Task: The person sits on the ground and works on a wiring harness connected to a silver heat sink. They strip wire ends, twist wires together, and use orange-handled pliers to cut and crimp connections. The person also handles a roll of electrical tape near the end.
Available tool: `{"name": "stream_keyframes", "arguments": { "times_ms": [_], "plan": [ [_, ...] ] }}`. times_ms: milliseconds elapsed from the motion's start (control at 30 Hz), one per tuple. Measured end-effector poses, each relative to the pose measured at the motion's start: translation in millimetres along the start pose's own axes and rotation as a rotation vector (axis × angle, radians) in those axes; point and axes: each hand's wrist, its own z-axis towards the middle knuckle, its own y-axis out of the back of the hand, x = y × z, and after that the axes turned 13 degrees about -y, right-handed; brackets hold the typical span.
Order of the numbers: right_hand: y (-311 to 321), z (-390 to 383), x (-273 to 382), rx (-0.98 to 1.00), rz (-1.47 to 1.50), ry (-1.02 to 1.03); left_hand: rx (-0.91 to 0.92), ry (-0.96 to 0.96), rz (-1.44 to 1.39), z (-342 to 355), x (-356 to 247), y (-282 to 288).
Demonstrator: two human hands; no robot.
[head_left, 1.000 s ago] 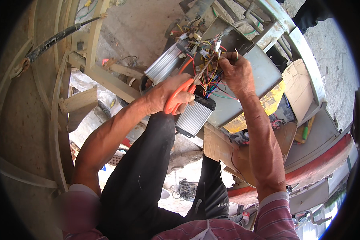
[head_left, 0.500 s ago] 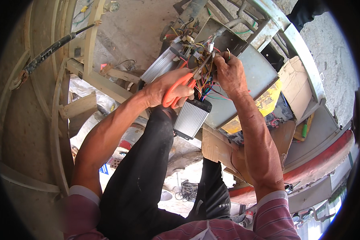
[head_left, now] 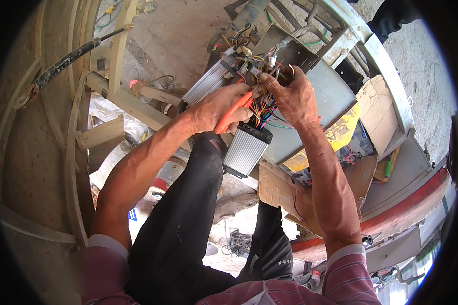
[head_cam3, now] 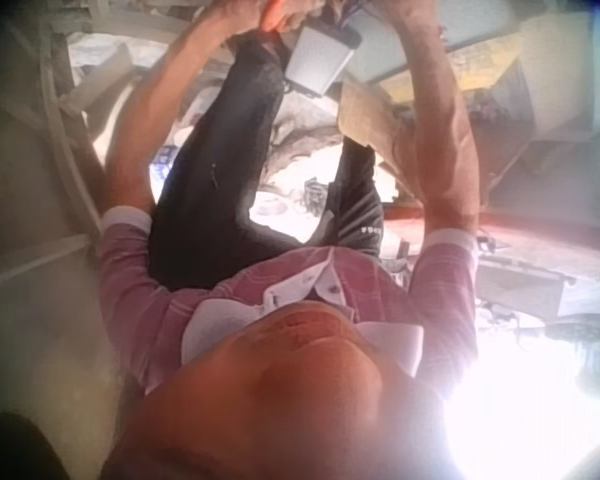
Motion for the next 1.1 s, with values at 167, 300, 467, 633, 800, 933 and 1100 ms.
{"name": "stream_keyframes", "arguments": {
  "times_ms": [167,300,467,633,800,933,1100],
  "plan": [
    [-2.0,11.8,-11.9,0.131,0.213,-0.115,0.015,0.016,-0.041,-1.2,3.7,1.0],
    [-0.7,13.7,-17.0,0.132,0.227,-0.117,-0.015,0.008,-0.149,-2.6,6.3,0.4],
    [-1.5,14.0,-16.1,0.081,0.167,-0.101,0.030,0.024,-0.212,-3.6,9.0,3.6],
    [-2.0,13.8,-16.7,0.073,0.116,-0.121,0.039,0.012,-0.220,-4.7,11.8,5.9],
    [-5.2,10.2,-15.3,0.051,0.161,-0.067,0.051,0.018,-0.219,-5.3,9.2,8.4],
    [-6.7,7.9,-13.2,0.018,0.125,-0.070,0.044,0.012,-0.205,-4.6,6.3,7.1],
    [-10.9,7.4,-12.3,-0.036,0.050,-0.046,0.009,0.015,-0.078,0.6,3.9,-1.3]
  ]
}}
